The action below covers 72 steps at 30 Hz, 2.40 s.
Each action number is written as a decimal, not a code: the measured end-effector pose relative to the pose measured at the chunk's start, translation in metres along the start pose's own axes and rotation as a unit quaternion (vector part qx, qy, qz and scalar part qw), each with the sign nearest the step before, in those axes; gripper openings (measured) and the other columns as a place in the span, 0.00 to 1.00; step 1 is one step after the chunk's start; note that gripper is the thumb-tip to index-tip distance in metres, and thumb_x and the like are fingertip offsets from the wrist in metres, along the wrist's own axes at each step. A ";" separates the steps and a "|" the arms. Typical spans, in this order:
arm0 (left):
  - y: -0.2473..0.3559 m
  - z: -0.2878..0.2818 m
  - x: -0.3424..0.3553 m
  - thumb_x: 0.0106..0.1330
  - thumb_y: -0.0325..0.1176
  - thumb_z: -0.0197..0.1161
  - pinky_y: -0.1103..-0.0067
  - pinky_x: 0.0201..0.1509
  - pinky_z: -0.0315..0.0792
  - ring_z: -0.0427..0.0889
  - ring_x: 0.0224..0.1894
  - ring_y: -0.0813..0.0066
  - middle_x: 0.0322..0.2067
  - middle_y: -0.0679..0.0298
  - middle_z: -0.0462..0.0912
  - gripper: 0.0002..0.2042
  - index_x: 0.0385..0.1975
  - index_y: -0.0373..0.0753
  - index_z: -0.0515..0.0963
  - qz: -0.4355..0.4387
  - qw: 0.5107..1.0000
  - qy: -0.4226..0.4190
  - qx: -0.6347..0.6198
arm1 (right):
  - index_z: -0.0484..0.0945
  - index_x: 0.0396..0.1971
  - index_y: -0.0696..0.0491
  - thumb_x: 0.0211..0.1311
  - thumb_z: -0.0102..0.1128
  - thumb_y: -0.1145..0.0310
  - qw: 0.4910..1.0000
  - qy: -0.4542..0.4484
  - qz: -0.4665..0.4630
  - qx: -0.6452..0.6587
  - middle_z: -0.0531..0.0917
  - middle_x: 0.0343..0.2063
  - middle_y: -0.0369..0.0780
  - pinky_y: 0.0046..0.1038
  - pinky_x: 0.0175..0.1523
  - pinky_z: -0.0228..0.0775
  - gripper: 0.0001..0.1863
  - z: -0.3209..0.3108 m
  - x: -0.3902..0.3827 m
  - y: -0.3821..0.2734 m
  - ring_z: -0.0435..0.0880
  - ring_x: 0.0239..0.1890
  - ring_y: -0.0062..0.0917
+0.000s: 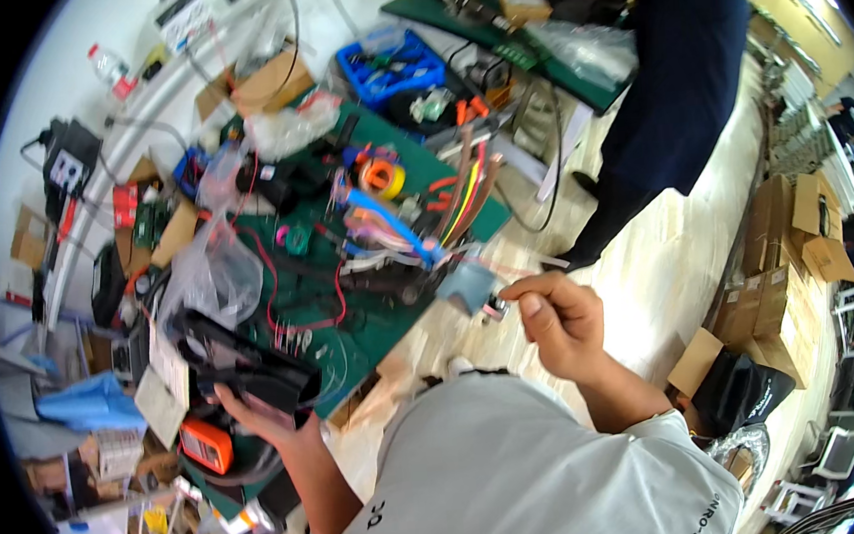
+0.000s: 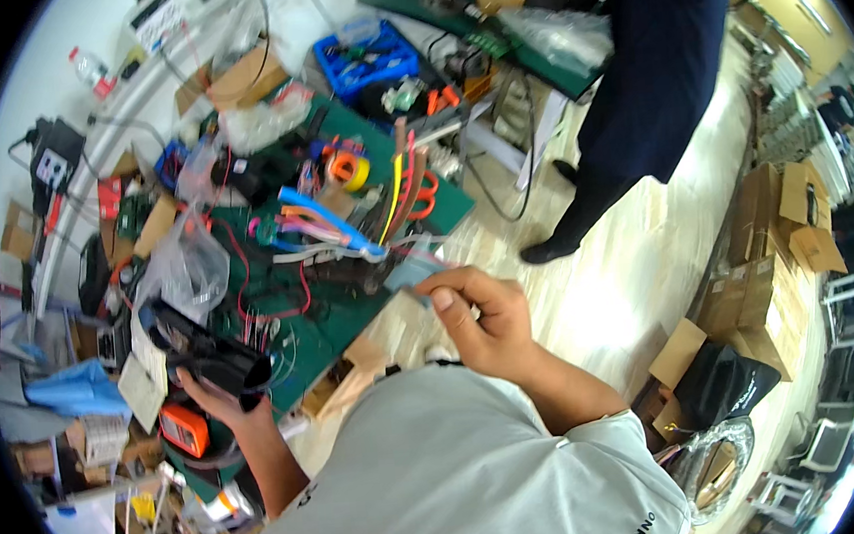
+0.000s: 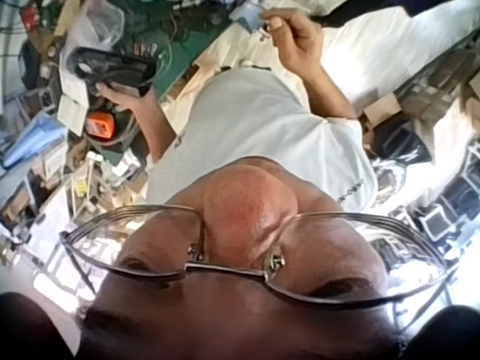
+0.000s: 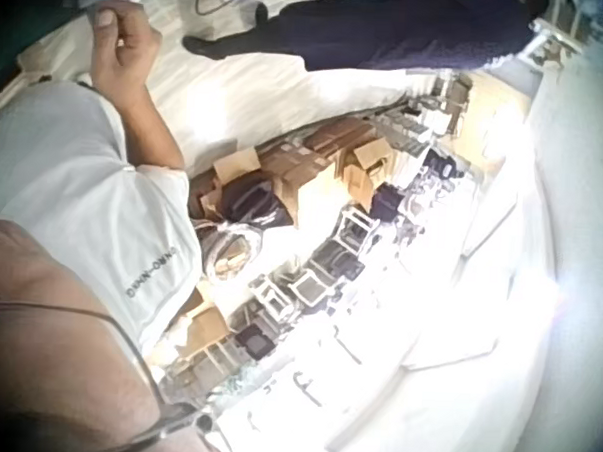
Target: The person holds an electronic device housing with several wires, receives a small plastic bag of components, takes a small part from the bag, and uses a thin metal tool to manipulate the wires inside the housing.
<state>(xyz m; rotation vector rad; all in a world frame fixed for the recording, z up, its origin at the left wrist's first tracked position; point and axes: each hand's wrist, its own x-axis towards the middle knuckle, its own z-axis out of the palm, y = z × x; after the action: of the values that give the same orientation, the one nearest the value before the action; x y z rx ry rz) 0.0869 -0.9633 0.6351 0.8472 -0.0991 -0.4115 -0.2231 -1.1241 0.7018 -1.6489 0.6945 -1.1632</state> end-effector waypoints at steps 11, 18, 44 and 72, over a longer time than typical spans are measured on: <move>0.005 -0.011 -0.019 0.69 0.51 0.50 0.70 0.53 0.74 0.79 0.48 0.67 0.44 0.63 0.79 0.20 0.51 0.44 0.71 -0.020 0.996 -0.080 -0.037 | 0.78 0.37 0.60 0.68 0.51 0.72 0.995 -0.051 0.075 0.031 0.73 0.14 0.30 0.16 0.22 0.57 0.08 0.007 -0.015 0.017 0.67 0.16 0.09; 0.009 -0.015 -0.017 0.69 0.51 0.49 0.67 0.56 0.71 0.78 0.49 0.65 0.48 0.63 0.79 0.21 0.53 0.46 0.71 -0.055 0.992 -0.048 -0.099 | 0.79 0.37 0.61 0.69 0.51 0.69 0.992 -0.090 0.084 0.035 0.74 0.15 0.30 0.14 0.21 0.55 0.11 0.022 -0.015 0.016 0.66 0.15 0.09; 0.013 -0.030 -0.029 0.66 0.56 0.49 0.68 0.48 0.76 0.81 0.42 0.61 0.39 0.56 0.82 0.24 0.44 0.40 0.74 -0.056 0.992 -0.002 -0.110 | 0.78 0.38 0.59 0.68 0.52 0.70 0.972 -0.176 0.155 0.030 0.74 0.17 0.30 0.15 0.23 0.59 0.09 0.039 -0.029 0.039 0.68 0.18 0.10; 0.022 -0.052 -0.036 0.66 0.56 0.49 0.70 0.51 0.77 0.81 0.44 0.58 0.41 0.55 0.81 0.24 0.49 0.42 0.72 -0.020 0.993 0.022 -0.112 | 0.79 0.38 0.59 0.68 0.53 0.68 0.955 -0.237 0.180 0.025 0.75 0.18 0.31 0.15 0.23 0.60 0.10 0.048 -0.027 0.047 0.69 0.18 0.10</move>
<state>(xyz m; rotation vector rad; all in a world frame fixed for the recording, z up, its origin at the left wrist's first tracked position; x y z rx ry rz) 0.0739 -0.8999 0.6195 0.6363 0.0050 -0.4337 -0.1855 -1.1006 0.6442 -1.5922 0.6118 -0.4944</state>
